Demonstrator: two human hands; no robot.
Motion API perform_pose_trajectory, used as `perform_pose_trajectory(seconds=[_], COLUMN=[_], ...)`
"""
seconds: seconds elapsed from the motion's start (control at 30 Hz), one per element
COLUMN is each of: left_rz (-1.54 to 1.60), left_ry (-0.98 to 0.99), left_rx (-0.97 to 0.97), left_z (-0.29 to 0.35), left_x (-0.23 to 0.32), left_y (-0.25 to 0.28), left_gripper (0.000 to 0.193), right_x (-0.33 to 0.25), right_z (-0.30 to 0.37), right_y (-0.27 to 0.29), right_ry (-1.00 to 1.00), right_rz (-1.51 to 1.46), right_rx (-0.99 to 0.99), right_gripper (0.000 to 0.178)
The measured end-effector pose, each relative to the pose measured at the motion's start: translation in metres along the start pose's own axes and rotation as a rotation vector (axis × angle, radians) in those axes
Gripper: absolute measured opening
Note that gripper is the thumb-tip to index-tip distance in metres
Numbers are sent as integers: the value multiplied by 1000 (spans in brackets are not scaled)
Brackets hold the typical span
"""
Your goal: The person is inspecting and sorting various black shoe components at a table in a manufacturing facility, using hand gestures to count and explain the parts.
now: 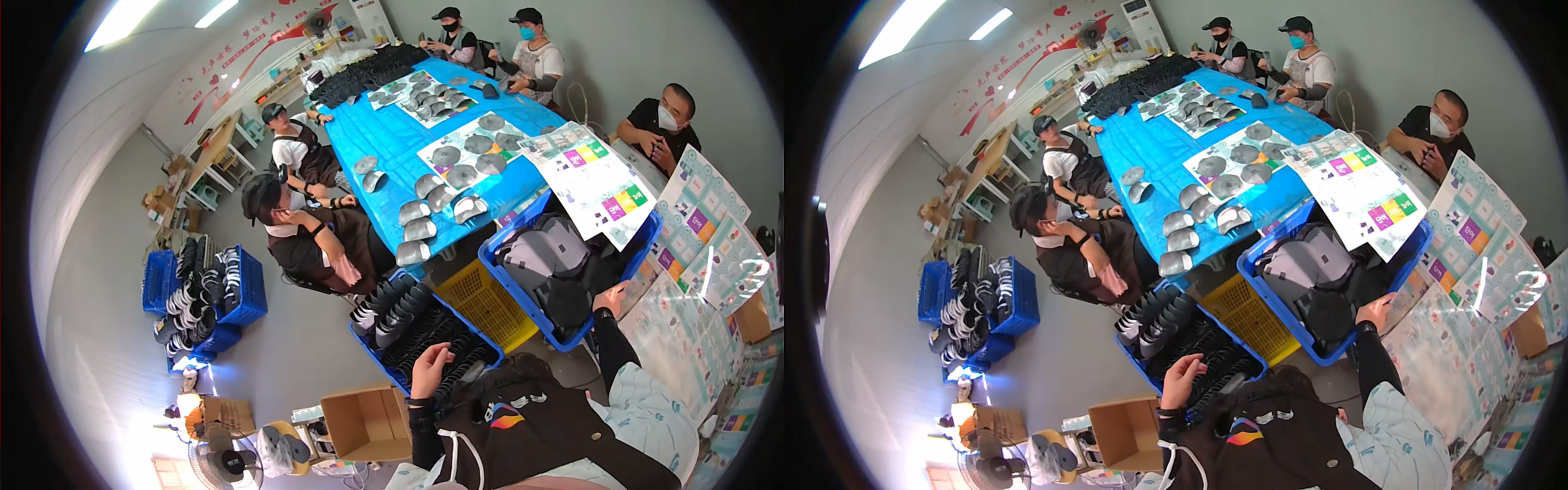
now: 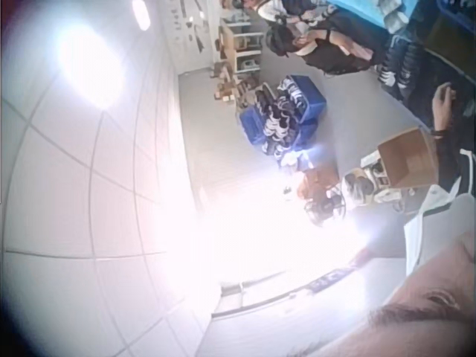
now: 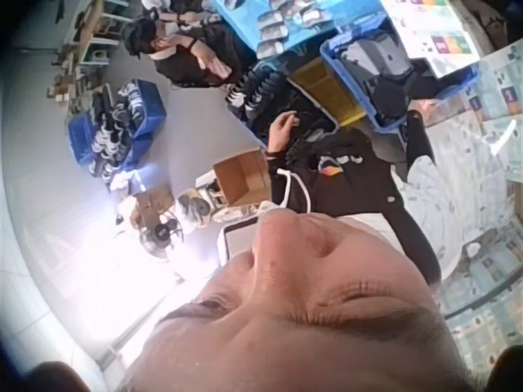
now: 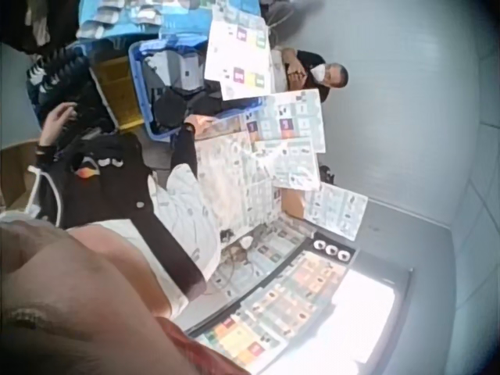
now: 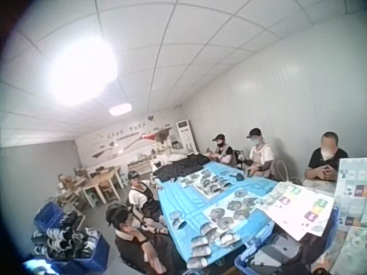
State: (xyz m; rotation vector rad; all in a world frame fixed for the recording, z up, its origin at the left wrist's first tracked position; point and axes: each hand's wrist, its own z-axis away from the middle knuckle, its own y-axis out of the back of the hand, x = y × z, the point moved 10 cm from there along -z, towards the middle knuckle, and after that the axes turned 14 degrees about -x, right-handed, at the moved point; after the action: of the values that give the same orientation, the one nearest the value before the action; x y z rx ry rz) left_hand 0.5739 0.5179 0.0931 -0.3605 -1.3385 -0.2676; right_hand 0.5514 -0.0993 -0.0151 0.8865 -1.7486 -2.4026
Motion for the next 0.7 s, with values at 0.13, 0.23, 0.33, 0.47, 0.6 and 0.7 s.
perform_pose_trajectory(seconds=[0.13, 0.23, 0.33, 0.47, 0.6, 0.7], left_rz=[-28, -30, 1, -33, -38, -40], left_ry=[1, -2, -9, 5, 16, 17], left_rx=[-17, -20, -18, -24, -39, -42], left_z=[-6, -10, -12, -16, -19, -17], left_x=[8, 7, 6, 5, 9, 7], left_y=[-5, -5, -3, -2, -6, -7], left_gripper=[26, 27, 27, 27, 28, 28], right_x=[3, 4, 1, 0, 14, 9], right_z=[-1, -2, -1, 4, -8, -5], right_y=[2, 3, 1, 1, -3, -1], right_ry=[-8, -3, -4, -19, -45, -25], right_rz=[24, 63, 59, 65, 39, 80], right_rx=[25, 62, 51, 34, -1, 48], right_gripper=[93, 90, 88, 86, 83, 82])
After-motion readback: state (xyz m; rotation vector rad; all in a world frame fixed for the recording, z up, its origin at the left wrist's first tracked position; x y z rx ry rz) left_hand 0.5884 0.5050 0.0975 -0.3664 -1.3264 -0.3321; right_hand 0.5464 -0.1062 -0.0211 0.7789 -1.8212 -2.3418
